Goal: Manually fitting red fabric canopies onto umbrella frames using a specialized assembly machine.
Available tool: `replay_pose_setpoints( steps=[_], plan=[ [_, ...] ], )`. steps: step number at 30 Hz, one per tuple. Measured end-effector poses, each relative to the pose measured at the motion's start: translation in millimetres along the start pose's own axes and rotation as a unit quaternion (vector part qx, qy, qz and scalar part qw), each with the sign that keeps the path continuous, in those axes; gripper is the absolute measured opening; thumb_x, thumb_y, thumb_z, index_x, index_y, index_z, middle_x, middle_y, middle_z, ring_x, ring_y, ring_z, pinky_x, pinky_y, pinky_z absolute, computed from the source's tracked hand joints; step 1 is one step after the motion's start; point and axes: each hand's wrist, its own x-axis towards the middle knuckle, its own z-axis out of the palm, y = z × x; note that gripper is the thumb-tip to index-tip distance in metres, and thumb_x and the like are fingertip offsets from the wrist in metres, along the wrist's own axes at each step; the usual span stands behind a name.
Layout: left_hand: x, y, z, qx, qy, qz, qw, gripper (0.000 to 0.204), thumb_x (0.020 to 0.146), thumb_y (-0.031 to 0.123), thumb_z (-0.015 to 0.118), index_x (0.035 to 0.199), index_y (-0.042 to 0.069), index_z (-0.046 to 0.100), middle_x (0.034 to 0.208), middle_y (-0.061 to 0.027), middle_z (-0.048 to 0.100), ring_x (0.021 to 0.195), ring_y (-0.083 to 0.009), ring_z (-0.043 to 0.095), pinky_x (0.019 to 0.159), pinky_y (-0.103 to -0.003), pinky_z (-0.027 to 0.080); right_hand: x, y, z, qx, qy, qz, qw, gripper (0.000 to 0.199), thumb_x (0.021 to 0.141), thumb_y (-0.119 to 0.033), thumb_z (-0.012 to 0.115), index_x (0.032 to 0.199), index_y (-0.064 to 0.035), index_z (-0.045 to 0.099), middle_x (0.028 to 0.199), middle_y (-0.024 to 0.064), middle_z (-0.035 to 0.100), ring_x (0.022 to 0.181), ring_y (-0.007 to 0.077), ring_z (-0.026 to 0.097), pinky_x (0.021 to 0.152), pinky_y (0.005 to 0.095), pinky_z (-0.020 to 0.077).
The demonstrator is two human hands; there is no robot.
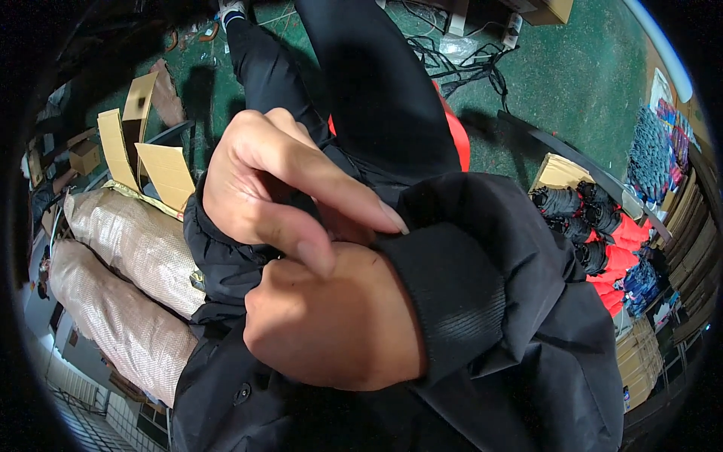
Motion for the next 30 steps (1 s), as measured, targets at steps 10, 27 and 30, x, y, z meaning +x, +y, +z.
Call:
replay_pose_setpoints(
  steps=[10, 27, 30],
  plan=[
    [3, -5, 2, 0.106, -0.009, 0.092, 0.99, 0.029, 0.077, -0.017, 0.074, 0.106, -0.015, 0.074, 0.092, -0.0266, 0.076, 0.078, -0.0266, 0.078, 0.074, -0.029, 0.064, 3, -5, -6, -0.053, -0.014, -0.019, 0.998, 0.018, 0.074, -0.02, 0.066, 0.073, -0.0036, 0.059, 0.069, 0.0074, 0.061, 0.071, 0.0202, 0.063, 0.065, 0.028, 0.0516],
    [-3, -3, 10, 0.127, 0.018, 0.064, 0.99, 0.027, 0.079, -0.013, 0.073, 0.106, -0.017, 0.073, 0.083, -0.0243, 0.076, 0.073, -0.0233, 0.077, 0.071, -0.027, 0.061, -8, 10, 31, 0.17, 0.04, -0.021, 0.984, 0.011, 0.084, -0.014, 0.061, 0.079, -0.0047, 0.057, 0.074, 0.0059, 0.058, 0.069, 0.0192, 0.059, 0.065, 0.0294, 0.0474],
    [-4, -6, 8, 0.083, 0.013, 0.073, 0.994, 0.028, 0.079, -0.013, 0.073, 0.106, -0.017, 0.073, 0.083, -0.0244, 0.076, 0.073, -0.0232, 0.077, 0.07, -0.027, 0.061, -11, 12, 37, 0.231, 0.049, -0.016, 0.972, 0.007, 0.091, -0.008, 0.058, 0.085, -0.0041, 0.058, 0.08, 0.0063, 0.059, 0.071, 0.0188, 0.057, 0.064, 0.0314, 0.046]
  ],
)
